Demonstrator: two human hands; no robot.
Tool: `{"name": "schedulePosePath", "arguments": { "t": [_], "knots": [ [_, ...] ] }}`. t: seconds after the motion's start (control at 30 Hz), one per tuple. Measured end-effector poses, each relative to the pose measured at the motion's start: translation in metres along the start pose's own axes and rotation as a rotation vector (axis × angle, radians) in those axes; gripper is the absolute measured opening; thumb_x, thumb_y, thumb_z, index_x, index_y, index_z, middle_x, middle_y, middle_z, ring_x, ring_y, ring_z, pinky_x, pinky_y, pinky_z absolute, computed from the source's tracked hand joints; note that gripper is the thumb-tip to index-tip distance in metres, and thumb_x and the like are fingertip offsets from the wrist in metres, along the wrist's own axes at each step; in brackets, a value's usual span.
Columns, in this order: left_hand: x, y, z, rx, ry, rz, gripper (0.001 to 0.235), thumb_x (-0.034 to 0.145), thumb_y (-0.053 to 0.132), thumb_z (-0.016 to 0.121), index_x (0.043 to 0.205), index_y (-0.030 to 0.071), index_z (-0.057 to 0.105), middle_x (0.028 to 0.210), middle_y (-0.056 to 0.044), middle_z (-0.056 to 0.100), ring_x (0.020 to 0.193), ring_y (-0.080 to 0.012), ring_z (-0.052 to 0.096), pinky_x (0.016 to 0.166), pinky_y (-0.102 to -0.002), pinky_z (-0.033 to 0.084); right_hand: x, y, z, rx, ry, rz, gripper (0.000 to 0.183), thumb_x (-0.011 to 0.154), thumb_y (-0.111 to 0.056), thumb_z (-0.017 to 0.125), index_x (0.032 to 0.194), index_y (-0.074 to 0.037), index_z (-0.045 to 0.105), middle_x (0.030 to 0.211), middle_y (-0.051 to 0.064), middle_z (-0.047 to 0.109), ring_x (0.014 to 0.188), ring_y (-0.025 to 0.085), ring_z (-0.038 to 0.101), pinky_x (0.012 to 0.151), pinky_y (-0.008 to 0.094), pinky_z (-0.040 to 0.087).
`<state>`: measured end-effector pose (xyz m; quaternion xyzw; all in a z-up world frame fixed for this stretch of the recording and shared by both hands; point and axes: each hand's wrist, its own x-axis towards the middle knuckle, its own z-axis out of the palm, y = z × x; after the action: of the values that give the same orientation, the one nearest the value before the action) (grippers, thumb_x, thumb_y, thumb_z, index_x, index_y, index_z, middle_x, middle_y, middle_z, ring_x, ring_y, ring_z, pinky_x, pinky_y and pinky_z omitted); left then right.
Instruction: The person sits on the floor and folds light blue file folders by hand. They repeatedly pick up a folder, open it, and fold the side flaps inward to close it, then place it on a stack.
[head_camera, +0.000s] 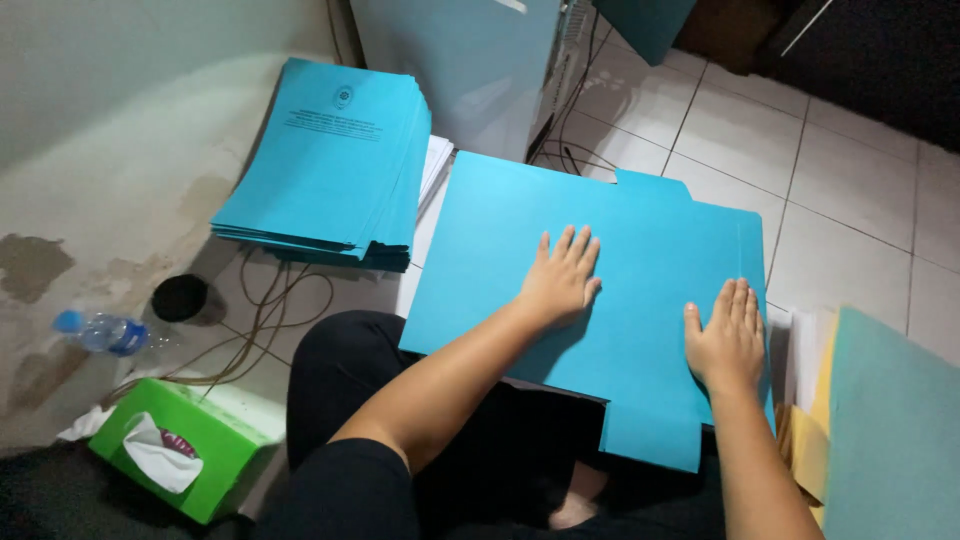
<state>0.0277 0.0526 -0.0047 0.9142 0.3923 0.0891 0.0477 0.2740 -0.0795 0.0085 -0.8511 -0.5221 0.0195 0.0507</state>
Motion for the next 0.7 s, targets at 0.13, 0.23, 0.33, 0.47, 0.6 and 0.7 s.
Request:
{"name": "schedulePosePath", "arguments": {
  "t": [0.13,0.23,0.33,0.47,0.6,0.7],
  "knots": [
    [-0.064,0.008,-0.011,-0.022,-0.045,0.041,0.07,0.105,0.05,0.026,0.162,0.011,0.028,0.169,-0.014,0.027,0.157,-0.0352,0.022,0.123,-0.066,0.016,0.013,0.007,0.017,0.006,0.008,-0.021,0.086,0.103,-0.06,0.027,0.164,0.0,0.022,0.172,0.021,0.017,0.159,0.035,0.014,0.129,0.049,0.012],
    [-0.085,0.006,-0.013,-0.059,-0.001,0.085,0.067,0.106,0.05,0.027,0.162,0.013,0.029,0.168,-0.011,0.03,0.157,-0.0309,0.025,0.124,-0.064,0.016,0.021,-0.011,0.03,-0.028,0.007,0.015,0.09,0.102,-0.064,0.026,0.163,0.002,0.021,0.171,0.024,0.015,0.159,0.037,0.01,0.129,0.052,0.009],
    [-0.078,0.004,0.012,-0.156,0.215,0.068,0.055,0.101,0.038,0.043,0.148,0.008,0.049,0.154,-0.012,0.05,0.149,-0.0279,0.042,0.12,-0.065,0.027,0.012,-0.071,0.034,-0.005,-0.03,-0.089,0.086,0.104,-0.059,0.028,0.162,0.004,0.022,0.17,0.027,0.017,0.158,0.04,0.011,0.128,0.054,0.01],
    [-0.053,-0.013,0.064,-0.357,0.381,0.052,0.05,0.089,0.027,0.059,0.136,0.013,0.058,0.139,-0.007,0.06,0.137,-0.0258,0.056,0.117,-0.062,0.037,0.0,-0.149,0.048,0.04,0.097,-0.48,0.068,0.105,-0.037,0.038,0.161,0.001,0.032,0.168,0.023,0.03,0.156,0.037,0.026,0.126,0.05,0.019],
    [-0.063,-0.07,0.026,-0.625,0.621,-0.101,0.035,0.092,0.016,0.059,0.127,0.017,0.066,0.12,-0.004,0.071,0.121,-0.0241,0.066,0.111,-0.042,0.049,-0.013,-0.176,0.037,0.089,0.085,-0.488,0.065,0.105,-0.038,0.038,0.16,-0.004,0.038,0.168,0.016,0.034,0.155,0.03,0.03,0.126,0.046,0.021],
    [-0.088,-0.151,-0.032,-0.478,0.739,-0.266,0.028,0.092,0.008,0.059,0.118,0.013,0.068,0.111,-0.008,0.071,0.106,-0.0315,0.069,0.098,-0.043,0.052,-0.016,-0.173,0.034,0.117,0.036,-0.478,0.065,0.105,-0.042,0.036,0.161,-0.007,0.037,0.169,0.014,0.031,0.156,0.029,0.027,0.127,0.046,0.019]
  ]
}}
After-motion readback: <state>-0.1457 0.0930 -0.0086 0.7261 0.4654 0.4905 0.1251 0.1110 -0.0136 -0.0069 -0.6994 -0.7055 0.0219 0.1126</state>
